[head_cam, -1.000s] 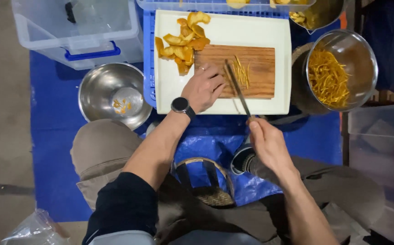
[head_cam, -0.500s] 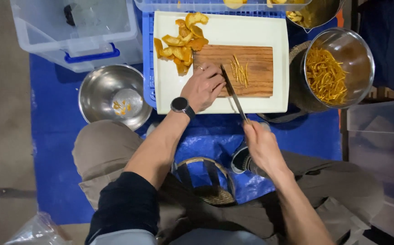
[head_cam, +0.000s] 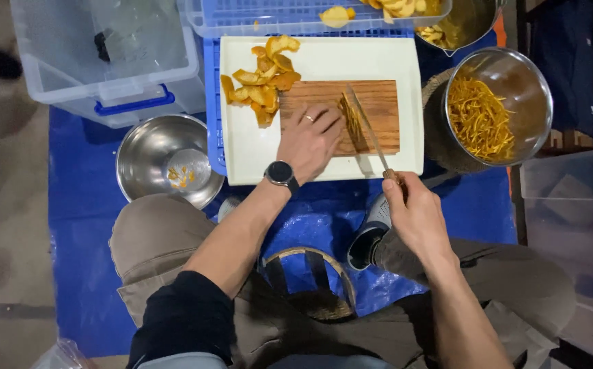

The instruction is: Julienning orange peels into thin strips using a knife on a wooden cutting board while sitting on the floor.

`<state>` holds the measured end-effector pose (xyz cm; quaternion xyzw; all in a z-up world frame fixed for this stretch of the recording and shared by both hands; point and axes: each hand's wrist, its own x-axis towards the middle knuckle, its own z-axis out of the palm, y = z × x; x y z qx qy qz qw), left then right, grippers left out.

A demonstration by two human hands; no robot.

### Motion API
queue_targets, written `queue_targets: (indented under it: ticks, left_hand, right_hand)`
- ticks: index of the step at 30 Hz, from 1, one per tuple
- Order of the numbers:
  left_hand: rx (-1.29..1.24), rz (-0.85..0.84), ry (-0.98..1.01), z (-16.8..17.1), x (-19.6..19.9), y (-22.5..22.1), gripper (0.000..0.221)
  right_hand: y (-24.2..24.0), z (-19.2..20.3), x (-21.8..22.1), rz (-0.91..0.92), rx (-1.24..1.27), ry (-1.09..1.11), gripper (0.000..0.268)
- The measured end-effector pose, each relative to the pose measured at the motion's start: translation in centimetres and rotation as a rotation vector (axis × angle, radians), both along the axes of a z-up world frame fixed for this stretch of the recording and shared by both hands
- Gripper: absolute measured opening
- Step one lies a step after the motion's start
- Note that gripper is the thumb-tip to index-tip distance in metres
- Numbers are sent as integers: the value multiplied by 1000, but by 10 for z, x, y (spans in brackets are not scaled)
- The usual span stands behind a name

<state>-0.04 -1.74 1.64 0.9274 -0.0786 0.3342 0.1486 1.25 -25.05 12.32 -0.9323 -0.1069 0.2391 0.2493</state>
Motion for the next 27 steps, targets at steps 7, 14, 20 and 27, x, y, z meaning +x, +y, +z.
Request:
queue_targets:
  ticks: [7, 14, 20, 27]
  left_hand:
    - [-34, -78, 1, 10, 10, -12, 20]
    - [1, -42, 209, 8, 15, -18, 36]
    - [-188, 35, 88, 38, 6, 13, 28]
    - [-299, 517, 224, 25, -13, 106, 36]
  right_hand:
    - [-12, -3, 5, 0, -49, -101, 44]
    - [-8, -8, -3, 117, -77, -246, 43]
    - [-3, -28, 2, 90, 142, -25, 41]
    - [-24, -51, 32, -227, 528, 513, 32]
